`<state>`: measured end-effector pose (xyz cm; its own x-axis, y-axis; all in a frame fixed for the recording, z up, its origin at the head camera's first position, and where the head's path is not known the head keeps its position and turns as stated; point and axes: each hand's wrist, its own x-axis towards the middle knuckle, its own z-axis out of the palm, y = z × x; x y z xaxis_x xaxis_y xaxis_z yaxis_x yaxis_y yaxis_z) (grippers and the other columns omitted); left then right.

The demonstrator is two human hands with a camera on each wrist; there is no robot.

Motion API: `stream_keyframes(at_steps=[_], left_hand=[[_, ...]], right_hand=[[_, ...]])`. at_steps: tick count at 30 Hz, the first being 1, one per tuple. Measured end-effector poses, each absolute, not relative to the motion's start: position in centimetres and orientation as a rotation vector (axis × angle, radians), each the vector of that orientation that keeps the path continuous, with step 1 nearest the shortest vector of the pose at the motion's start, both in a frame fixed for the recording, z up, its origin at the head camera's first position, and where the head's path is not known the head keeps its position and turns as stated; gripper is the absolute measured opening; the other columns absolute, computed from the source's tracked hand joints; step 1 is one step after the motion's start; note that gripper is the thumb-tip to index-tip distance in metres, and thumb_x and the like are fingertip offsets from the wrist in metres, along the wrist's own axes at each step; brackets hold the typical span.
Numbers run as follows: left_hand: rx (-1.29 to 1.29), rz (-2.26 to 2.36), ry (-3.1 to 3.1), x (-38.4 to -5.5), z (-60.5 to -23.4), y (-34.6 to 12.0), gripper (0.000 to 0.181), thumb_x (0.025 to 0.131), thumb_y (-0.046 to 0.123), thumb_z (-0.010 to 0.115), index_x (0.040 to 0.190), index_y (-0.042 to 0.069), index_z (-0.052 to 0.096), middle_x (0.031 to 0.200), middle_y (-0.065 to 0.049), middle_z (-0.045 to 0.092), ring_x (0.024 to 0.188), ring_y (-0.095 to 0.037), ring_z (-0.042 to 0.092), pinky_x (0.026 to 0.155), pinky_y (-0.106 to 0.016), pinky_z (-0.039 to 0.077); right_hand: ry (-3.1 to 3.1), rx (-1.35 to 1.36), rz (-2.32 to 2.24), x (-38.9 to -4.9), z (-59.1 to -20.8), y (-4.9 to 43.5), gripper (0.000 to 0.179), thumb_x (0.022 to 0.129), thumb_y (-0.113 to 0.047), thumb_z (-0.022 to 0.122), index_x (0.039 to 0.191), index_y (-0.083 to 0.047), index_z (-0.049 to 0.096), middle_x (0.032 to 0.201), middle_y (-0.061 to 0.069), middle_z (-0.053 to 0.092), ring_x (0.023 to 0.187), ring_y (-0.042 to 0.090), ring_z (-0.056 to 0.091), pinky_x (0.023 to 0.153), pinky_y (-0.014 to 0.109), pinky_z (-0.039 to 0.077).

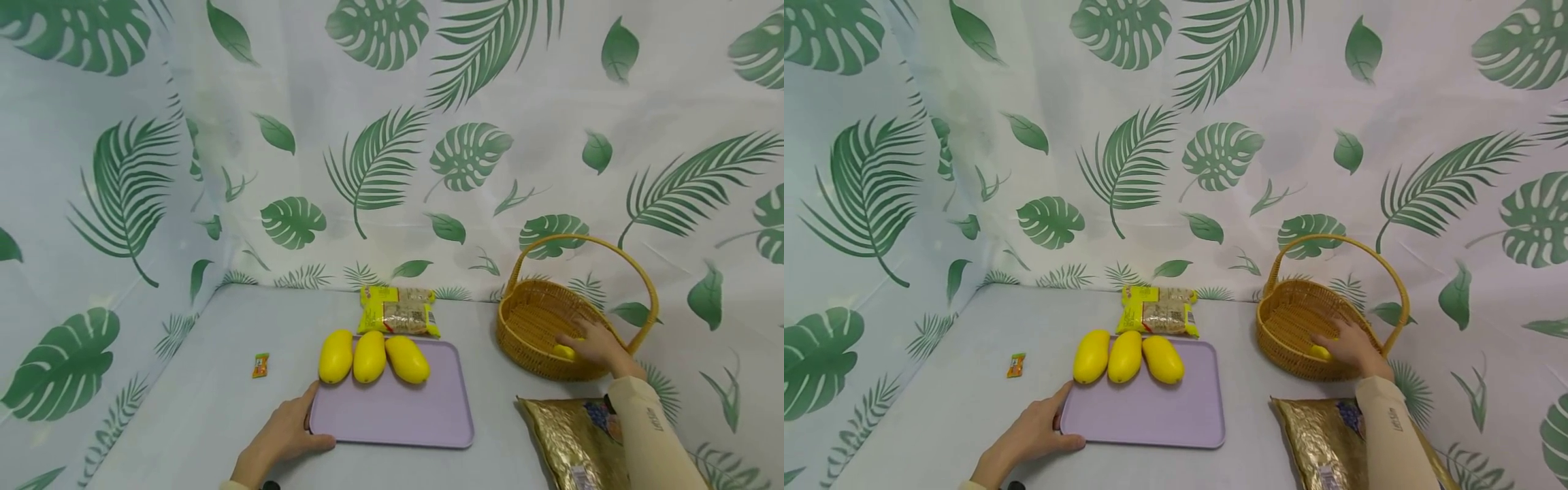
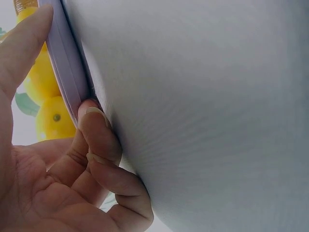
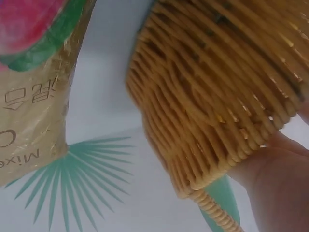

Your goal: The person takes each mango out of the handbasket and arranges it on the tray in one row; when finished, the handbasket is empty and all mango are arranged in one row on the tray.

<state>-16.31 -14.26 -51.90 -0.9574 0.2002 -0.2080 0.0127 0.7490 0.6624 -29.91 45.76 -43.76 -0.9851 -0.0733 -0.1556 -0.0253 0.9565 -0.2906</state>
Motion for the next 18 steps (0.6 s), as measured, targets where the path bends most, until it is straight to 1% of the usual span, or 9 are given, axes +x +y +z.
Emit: stream_keyframes(at_steps=[2, 5, 11, 14, 18], left_hand=[[0.177, 1.030, 2.680, -16.3, -51.9, -14.3, 0.116, 0.067, 0.050, 0.090, 0.156, 0.004, 0.031, 0.144, -0.022, 0.057, 0.110, -0.020, 0.057, 0.110, -0.059, 0.042], [0.195, 1.037, 2.683, -16.3, -51.9, -14.3, 0.117, 0.067, 0.050, 0.090, 0.157, 0.004, 0.031, 0.144, -0.022, 0.057, 0.111, -0.020, 0.058, 0.110, -0.059, 0.042], [0.199, 1.031, 2.682, -16.3, -52.0, -14.3, 0.117, 0.066, 0.050, 0.090, 0.157, 0.005, 0.031, 0.143, -0.022, 0.057, 0.109, -0.021, 0.057, 0.110, -0.060, 0.042], [0.193, 1.029, 2.681, -16.4, -52.0, -14.3, 0.116, 0.066, 0.050, 0.090, 0.157, 0.006, 0.031, 0.144, -0.022, 0.057, 0.113, -0.022, 0.058, 0.110, -0.060, 0.042], [0.191, 1.026, 2.680, -16.4, -52.1, -14.4, 0.117, 0.067, 0.050, 0.090, 0.157, 0.005, 0.031, 0.144, -0.022, 0.057, 0.110, -0.021, 0.057, 0.110, -0.059, 0.042]], right_hand=[[2.942, -0.069, -0.431, -30.0, -43.9, 46.0, 0.092, 0.100, -0.058, 0.048, 0.148, 0.017, 0.027, 0.148, 0.049, 0.024, 0.132, 0.071, 0.020, 0.105, 0.080, 0.026], [2.943, -0.054, -0.424, -30.1, -44.2, 46.2, 0.090, 0.100, -0.057, 0.049, 0.148, 0.017, 0.029, 0.147, 0.050, 0.024, 0.131, 0.071, 0.021, 0.104, 0.080, 0.028], [2.950, -0.043, -0.419, -30.4, -44.6, 46.2, 0.088, 0.100, -0.054, 0.051, 0.147, 0.017, 0.031, 0.146, 0.051, 0.025, 0.129, 0.070, 0.028, 0.102, 0.078, 0.033], [2.936, -0.048, -0.428, -30.8, -44.7, 46.0, 0.088, 0.099, -0.053, 0.053, 0.147, 0.017, 0.030, 0.146, 0.051, 0.025, 0.130, 0.070, 0.028, 0.103, 0.077, 0.033], [2.927, -0.058, -0.429, -31.3, -44.9, 45.6, 0.088, 0.098, -0.052, 0.056, 0.147, 0.017, 0.031, 0.146, 0.050, 0.028, 0.131, 0.068, 0.029, 0.104, 0.076, 0.032]])
